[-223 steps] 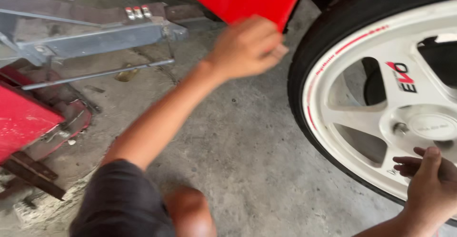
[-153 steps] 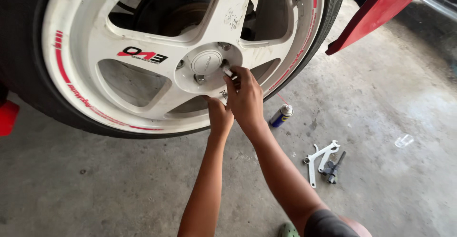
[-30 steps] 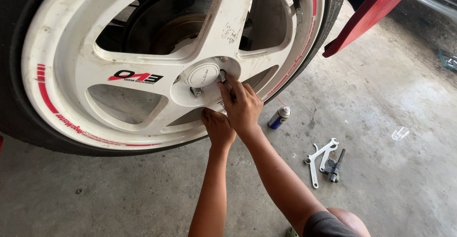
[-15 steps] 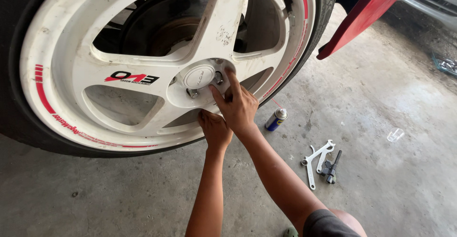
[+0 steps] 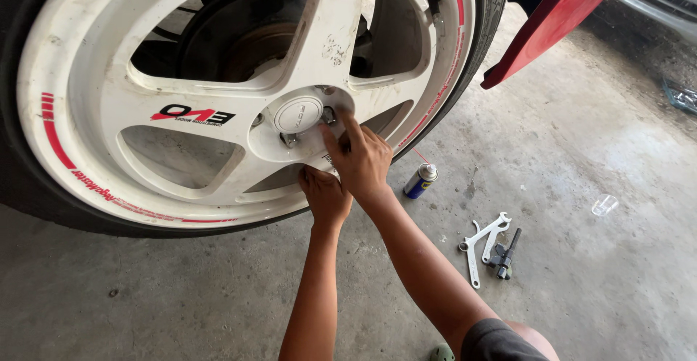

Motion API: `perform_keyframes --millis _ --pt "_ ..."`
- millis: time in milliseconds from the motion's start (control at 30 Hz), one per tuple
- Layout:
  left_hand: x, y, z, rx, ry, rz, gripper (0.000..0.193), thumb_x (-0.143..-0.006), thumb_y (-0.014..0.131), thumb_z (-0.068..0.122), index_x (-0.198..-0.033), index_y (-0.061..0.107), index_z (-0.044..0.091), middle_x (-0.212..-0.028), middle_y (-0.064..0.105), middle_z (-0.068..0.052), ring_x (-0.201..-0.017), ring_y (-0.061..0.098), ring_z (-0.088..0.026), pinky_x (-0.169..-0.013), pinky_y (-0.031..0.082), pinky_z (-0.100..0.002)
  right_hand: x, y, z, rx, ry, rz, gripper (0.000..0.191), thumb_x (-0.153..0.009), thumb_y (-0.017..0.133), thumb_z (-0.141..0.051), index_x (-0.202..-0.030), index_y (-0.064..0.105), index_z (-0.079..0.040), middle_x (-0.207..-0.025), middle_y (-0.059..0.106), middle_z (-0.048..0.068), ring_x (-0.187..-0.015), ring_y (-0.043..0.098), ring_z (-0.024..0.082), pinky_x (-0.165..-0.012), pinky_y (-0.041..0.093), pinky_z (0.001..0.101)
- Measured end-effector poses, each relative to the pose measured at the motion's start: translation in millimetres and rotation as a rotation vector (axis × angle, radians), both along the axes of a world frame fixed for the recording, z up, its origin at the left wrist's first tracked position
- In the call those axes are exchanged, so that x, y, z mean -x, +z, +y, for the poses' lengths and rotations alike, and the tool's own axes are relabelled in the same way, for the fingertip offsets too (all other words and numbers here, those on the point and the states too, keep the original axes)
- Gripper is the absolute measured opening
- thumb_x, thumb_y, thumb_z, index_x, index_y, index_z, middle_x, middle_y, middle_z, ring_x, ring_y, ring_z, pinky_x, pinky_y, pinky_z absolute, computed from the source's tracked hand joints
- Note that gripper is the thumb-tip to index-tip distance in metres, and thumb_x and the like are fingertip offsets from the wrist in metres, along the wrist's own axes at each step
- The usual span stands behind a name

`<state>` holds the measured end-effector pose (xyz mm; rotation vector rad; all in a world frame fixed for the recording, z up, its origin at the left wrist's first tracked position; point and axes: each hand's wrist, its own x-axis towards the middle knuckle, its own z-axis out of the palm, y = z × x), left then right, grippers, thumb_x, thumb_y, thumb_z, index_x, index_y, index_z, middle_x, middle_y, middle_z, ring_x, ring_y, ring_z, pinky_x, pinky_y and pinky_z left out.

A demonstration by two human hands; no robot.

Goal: The person crouches next to the rear wheel of a red car raised on a lift and threads lug nuts onto the wheel studs by hand, turning each nut repeatedly with their fingers. They work around the hub nut by nut and reach toward the lift arm near the end.

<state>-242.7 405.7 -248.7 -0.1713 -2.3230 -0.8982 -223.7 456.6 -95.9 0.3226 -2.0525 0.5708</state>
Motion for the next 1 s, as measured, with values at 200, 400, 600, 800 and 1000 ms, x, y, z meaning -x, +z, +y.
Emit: perform_keyframes --millis 200,400,600,800,1000 --pt "0.3 3.0 -1.0 0.009 -0.005 -0.009 0.094 -0.100 0.053 0.049 -0.134 0.024 -0.033 -0.133 0.047 -0.044 -0.129 0.047 -0.047 -0.119 0.022 -0.062 1.1 1.6 3.0 -0.030 0.027 -0.012 0.028 -0.096 0.078 -0.026 -0.118 0.071 -0.010 -0.066 0.065 0.000 -0.057 0.064 0.015 -0.055 0.047 0.0322" --pt "-2.3 4.6 -1.5 -0.051 -0.039 -0.019 0.092 -0.103 0.052 0.049 -0.134 0.027 -0.033 -0.132 0.049 -0.043 -0.128 0.048 -0.046 -0.119 0.022 -0.063 1.2 1.0 7.5 -0.073 0.021 -0.016 0.026 -0.097 0.077 -0.028 -0.114 0.072 -0.009 -0.065 0.064 0.000 -0.058 0.065 0.016 -0.056 0.048 0.0326" --pt "-0.7 3.4 -1.1 0.013 0.005 0.019 0.094 -0.100 0.054 0.048 -0.133 0.025 -0.035 -0.131 0.048 -0.045 -0.128 0.047 -0.048 -0.118 0.023 -0.061 -3.8 3.2 4.0 -0.067 0.054 0.003 0.029 -0.096 0.075 -0.026 -0.119 0.070 -0.009 -0.064 0.063 0.001 -0.057 0.065 0.017 -0.055 0.047 0.0327" --pt "0.1 1.4 -0.7 -0.016 -0.001 -0.039 0.095 -0.099 0.055 0.047 -0.132 0.023 -0.035 -0.131 0.047 -0.046 -0.129 0.047 -0.049 -0.118 0.021 -0.062 -3.6 2.5 2.2 0.015 0.057 -0.064 0.037 -0.093 0.078 -0.025 -0.122 0.066 -0.005 -0.060 0.062 0.000 -0.051 0.061 0.017 -0.051 0.045 0.0331" --pt "-0.7 1.0 -0.6 -0.033 -0.032 -0.065 0.094 -0.099 0.055 0.048 -0.132 0.024 -0.034 -0.133 0.047 -0.044 -0.129 0.047 -0.048 -0.119 0.021 -0.063 -1.1 -0.6 1.1 0.009 0.031 -0.051 0.023 -0.096 0.078 -0.024 -0.110 0.069 -0.009 -0.062 0.063 0.000 -0.054 0.062 0.017 -0.054 0.046 0.0327"
